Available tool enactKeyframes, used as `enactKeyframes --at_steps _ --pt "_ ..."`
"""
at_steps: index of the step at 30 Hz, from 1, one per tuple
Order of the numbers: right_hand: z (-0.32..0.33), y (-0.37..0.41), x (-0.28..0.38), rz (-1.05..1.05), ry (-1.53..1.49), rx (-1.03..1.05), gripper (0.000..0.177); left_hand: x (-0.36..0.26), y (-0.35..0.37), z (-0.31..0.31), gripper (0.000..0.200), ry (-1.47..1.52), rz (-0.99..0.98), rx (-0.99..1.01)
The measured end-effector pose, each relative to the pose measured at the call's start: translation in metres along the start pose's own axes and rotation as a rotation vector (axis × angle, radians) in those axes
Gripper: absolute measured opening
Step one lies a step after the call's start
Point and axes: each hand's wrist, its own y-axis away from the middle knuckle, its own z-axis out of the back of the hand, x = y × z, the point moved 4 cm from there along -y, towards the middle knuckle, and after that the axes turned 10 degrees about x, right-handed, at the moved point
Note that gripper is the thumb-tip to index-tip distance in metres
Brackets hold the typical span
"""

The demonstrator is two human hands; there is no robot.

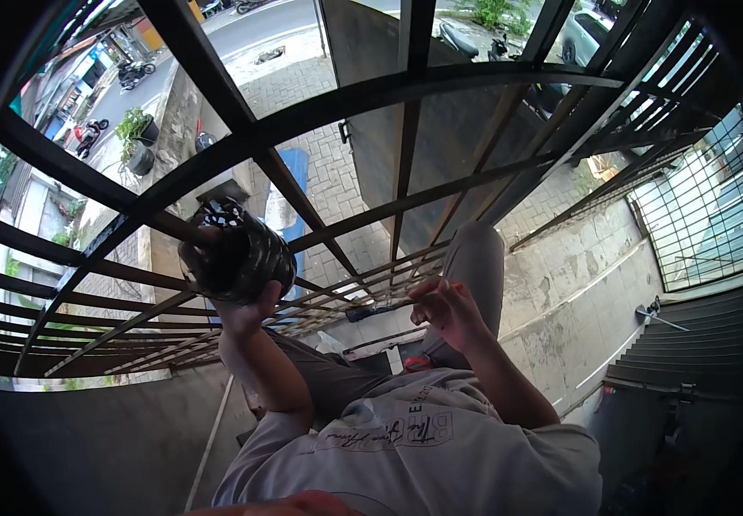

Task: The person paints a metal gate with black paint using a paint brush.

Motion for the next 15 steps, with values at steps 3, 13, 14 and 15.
enactKeyframes --at_steps 3,13,14,15 --pt "-0.002 -0.001 0.023 0.116 0.141 -0.005 0.055 -0.008 -0.009 -0.004 0.112 0.042 0.046 -0.047" --pt "0.004 0.003 0.068 0.183 0.145 -0.073 0.047 -0.01 -0.011 -0.009 0.119 0.135 0.149 -0.083" --pt "-0.005 0.003 0.073 0.185 0.148 -0.069 0.047 -0.012 -0.012 -0.01 0.118 0.181 0.139 -0.083" --pt "-0.014 0.004 0.078 0.167 0.285 -0.112 0.049 -0.01 -0.012 -0.008 0.118 0.141 0.115 -0.08"
